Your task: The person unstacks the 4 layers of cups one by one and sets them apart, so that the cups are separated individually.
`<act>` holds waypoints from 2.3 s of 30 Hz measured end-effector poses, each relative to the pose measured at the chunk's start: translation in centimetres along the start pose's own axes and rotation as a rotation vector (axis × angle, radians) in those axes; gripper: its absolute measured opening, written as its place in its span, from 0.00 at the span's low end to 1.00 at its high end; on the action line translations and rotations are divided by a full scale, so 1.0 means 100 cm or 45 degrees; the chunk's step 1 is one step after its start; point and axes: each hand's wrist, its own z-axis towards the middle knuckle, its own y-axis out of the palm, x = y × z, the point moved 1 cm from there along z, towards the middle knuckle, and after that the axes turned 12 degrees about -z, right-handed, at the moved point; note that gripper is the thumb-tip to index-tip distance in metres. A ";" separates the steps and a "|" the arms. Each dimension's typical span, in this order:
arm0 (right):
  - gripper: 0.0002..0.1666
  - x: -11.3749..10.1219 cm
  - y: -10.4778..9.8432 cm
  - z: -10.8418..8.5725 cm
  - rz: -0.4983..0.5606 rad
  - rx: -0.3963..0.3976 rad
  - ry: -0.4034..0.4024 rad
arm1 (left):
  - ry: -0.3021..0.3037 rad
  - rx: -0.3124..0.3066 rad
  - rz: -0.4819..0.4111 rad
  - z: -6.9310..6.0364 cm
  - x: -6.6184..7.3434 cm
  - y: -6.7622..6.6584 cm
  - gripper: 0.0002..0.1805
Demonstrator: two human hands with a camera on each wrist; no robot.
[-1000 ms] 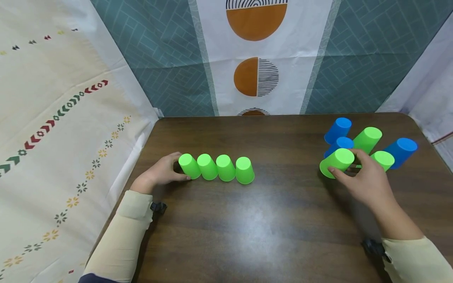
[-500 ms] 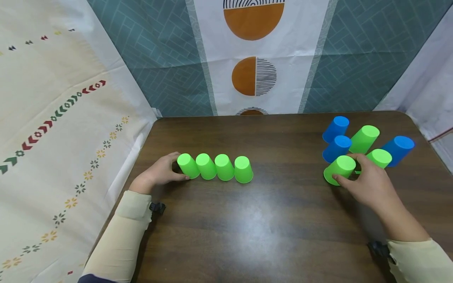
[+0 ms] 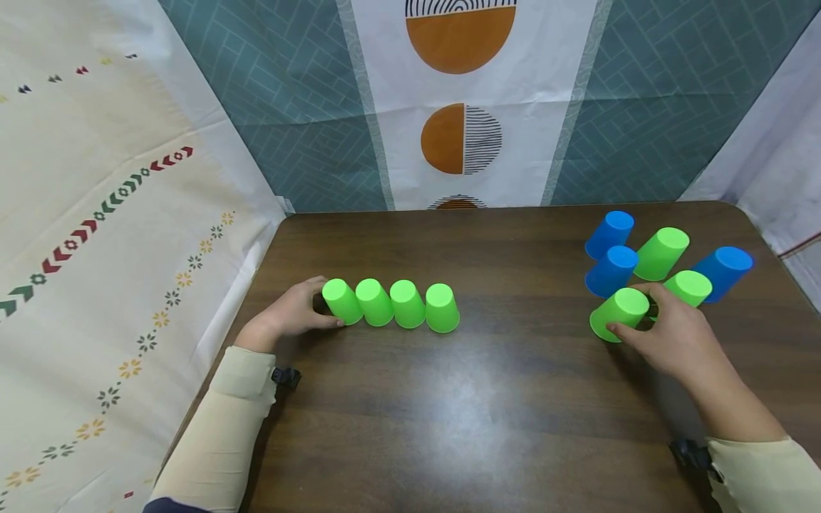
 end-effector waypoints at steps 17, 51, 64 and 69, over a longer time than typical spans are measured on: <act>0.52 -0.015 -0.012 0.001 0.092 0.097 -0.080 | 0.013 0.003 -0.006 -0.001 0.000 0.001 0.28; 0.45 -0.154 0.018 0.034 0.337 -0.075 -0.383 | 0.018 0.006 0.030 0.000 0.000 -0.001 0.29; 0.46 -0.193 0.053 0.038 0.362 -0.201 -0.546 | 0.028 0.002 0.015 -0.001 0.001 0.000 0.28; 0.46 -0.203 0.064 0.041 0.371 -0.193 -0.587 | 0.024 0.004 0.011 0.000 0.001 0.000 0.28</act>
